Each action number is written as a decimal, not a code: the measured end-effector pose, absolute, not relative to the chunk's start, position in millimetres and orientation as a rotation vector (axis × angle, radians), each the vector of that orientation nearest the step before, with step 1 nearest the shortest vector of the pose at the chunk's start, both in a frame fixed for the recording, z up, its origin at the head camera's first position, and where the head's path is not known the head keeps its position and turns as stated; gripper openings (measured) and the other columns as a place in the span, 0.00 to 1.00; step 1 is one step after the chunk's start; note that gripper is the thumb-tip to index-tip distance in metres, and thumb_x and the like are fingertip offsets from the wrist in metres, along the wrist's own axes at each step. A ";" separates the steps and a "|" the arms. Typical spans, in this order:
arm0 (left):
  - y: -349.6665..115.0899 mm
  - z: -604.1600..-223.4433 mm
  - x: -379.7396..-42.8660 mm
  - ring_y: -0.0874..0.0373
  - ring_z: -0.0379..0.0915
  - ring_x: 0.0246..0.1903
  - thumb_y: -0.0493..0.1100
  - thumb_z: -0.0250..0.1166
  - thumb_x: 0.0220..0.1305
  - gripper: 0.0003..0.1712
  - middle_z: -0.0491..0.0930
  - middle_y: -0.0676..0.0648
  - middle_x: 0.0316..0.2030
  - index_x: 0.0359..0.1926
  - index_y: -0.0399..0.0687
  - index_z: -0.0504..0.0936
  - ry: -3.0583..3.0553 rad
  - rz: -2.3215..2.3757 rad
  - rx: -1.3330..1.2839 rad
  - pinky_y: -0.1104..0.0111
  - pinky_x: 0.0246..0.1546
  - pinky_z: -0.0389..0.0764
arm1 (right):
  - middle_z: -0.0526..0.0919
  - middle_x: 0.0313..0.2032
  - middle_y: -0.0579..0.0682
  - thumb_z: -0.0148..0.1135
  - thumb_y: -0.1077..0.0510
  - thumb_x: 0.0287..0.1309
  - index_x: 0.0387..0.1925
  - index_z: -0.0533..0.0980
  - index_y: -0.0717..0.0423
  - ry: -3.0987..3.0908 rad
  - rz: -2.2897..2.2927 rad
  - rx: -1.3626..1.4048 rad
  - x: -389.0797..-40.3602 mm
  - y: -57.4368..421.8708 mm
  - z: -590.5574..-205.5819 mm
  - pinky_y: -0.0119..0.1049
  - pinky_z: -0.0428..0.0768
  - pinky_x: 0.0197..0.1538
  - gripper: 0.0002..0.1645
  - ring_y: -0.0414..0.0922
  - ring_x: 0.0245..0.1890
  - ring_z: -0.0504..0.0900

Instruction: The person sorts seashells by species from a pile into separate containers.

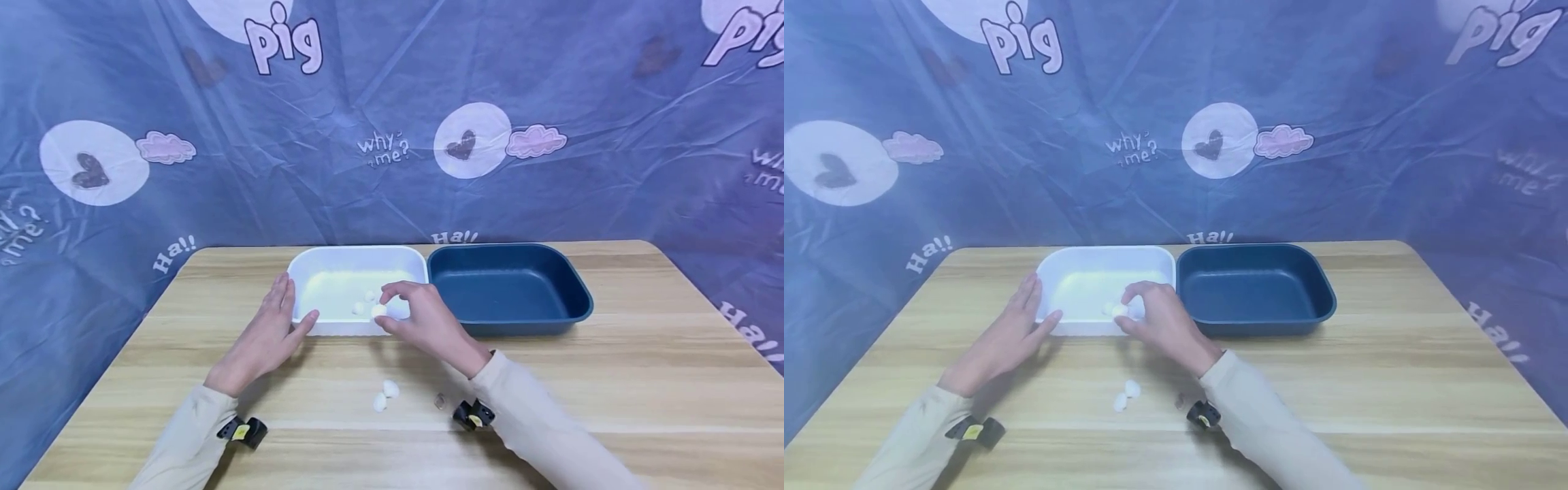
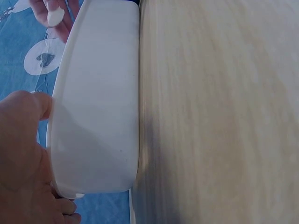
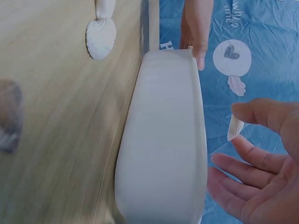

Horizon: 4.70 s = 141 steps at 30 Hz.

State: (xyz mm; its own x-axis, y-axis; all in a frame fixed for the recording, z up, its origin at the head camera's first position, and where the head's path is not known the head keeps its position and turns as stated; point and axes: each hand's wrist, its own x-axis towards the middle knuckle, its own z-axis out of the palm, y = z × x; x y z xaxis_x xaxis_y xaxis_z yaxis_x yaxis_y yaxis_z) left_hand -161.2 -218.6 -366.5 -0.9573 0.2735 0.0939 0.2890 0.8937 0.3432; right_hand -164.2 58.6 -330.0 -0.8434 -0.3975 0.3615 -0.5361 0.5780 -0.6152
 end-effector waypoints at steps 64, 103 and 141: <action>-217.1 -369.4 -156.6 0.38 0.30 0.73 0.64 0.40 0.73 0.49 0.34 0.30 0.73 0.71 0.23 0.42 -2.972 -0.569 -0.449 0.48 0.72 0.43 | 0.80 0.34 0.49 0.70 0.58 0.50 0.27 0.79 0.56 -3.072 0.745 0.420 -242.1 -22.8 -352.8 0.50 0.74 0.47 0.07 0.52 0.41 0.77; -217.5 -369.7 -160.5 0.38 0.30 0.73 0.64 0.40 0.73 0.50 0.33 0.30 0.73 0.71 0.23 0.40 -2.976 -0.574 -0.445 0.47 0.72 0.43 | 0.83 0.35 0.46 0.70 0.62 0.51 0.31 0.82 0.54 -2.536 0.876 1.029 -156.4 45.4 -318.1 0.39 0.79 0.48 0.04 0.45 0.40 0.80; -217.4 -367.9 -159.0 0.38 0.29 0.73 0.66 0.39 0.73 0.50 0.32 0.31 0.73 0.72 0.24 0.40 -2.998 -0.581 -0.426 0.48 0.72 0.42 | 0.79 0.54 0.55 0.79 0.57 0.37 0.39 0.83 0.54 -2.984 0.757 1.092 -120.6 72.7 -365.4 0.50 0.75 0.59 0.22 0.56 0.55 0.76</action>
